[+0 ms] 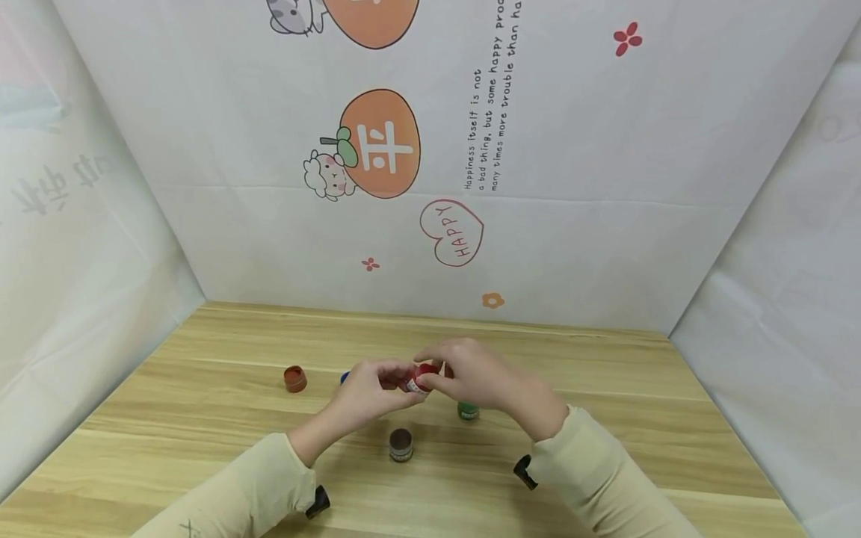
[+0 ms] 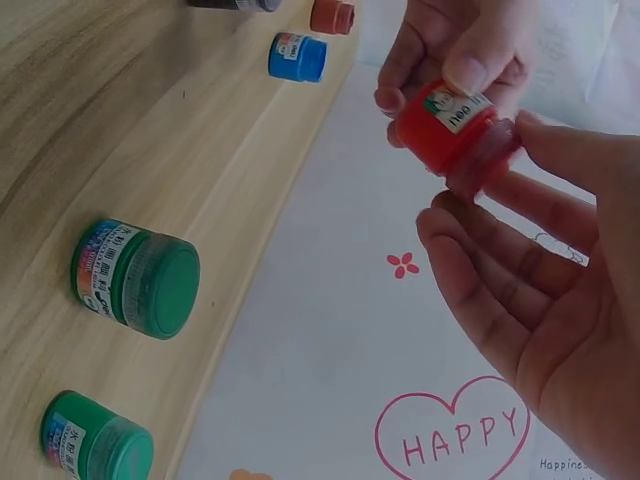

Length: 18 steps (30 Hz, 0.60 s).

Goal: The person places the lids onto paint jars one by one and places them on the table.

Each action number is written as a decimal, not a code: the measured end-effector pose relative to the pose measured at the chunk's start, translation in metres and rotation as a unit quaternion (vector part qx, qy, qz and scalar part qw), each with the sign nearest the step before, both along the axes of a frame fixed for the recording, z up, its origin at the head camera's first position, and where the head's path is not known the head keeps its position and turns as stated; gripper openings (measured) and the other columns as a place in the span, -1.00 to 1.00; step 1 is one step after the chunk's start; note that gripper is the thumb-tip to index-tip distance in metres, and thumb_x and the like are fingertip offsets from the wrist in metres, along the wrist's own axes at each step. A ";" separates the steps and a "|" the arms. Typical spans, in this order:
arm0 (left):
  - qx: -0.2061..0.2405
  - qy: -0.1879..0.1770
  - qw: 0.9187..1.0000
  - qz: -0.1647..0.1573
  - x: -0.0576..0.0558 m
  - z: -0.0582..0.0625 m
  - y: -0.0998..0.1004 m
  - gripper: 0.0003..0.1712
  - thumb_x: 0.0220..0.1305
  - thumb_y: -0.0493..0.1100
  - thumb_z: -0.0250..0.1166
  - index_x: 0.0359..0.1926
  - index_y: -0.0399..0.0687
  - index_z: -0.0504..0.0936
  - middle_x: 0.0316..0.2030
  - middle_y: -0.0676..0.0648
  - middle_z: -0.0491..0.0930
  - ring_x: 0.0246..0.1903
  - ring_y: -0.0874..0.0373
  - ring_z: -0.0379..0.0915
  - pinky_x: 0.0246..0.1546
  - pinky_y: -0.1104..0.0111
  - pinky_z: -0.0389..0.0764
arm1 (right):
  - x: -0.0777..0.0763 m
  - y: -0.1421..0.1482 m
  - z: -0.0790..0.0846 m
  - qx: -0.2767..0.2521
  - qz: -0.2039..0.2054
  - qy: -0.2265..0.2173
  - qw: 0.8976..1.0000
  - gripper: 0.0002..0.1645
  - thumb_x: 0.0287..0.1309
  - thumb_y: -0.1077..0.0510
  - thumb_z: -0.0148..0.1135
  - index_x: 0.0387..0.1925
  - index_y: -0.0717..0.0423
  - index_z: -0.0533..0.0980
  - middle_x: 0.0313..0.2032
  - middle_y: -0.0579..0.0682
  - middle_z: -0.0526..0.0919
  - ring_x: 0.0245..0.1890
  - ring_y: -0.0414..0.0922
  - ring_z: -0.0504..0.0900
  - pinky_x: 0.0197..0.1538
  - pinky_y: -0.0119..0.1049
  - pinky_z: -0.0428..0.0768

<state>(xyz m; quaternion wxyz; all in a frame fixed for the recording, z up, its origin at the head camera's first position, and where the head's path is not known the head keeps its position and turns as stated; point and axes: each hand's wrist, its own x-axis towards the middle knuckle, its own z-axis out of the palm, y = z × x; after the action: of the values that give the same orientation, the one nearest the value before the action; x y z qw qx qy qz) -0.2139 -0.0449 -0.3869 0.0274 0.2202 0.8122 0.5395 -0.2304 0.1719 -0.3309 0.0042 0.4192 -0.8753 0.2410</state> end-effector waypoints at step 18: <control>0.004 -0.005 1.000 -0.011 -0.005 -0.005 -0.003 -0.61 0.22 -0.17 0.51 0.04 -0.24 0.74 -0.21 -0.02 0.74 -0.27 0.23 0.62 -0.27 0.44 0.63 | 0.000 0.009 -0.004 -0.046 0.047 -0.007 0.998 -0.49 0.16 0.37 0.46 0.16 0.17 0.62 0.12 0.03 0.65 0.10 0.01 0.64 0.06 -0.11 0.66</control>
<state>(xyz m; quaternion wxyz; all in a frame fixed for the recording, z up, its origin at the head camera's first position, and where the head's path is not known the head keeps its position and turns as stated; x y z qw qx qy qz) -0.2186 -0.0480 -0.3915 0.0362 0.2268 0.8073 0.5436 -0.2307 0.1813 -0.3349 0.0056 0.4578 -0.8425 0.2839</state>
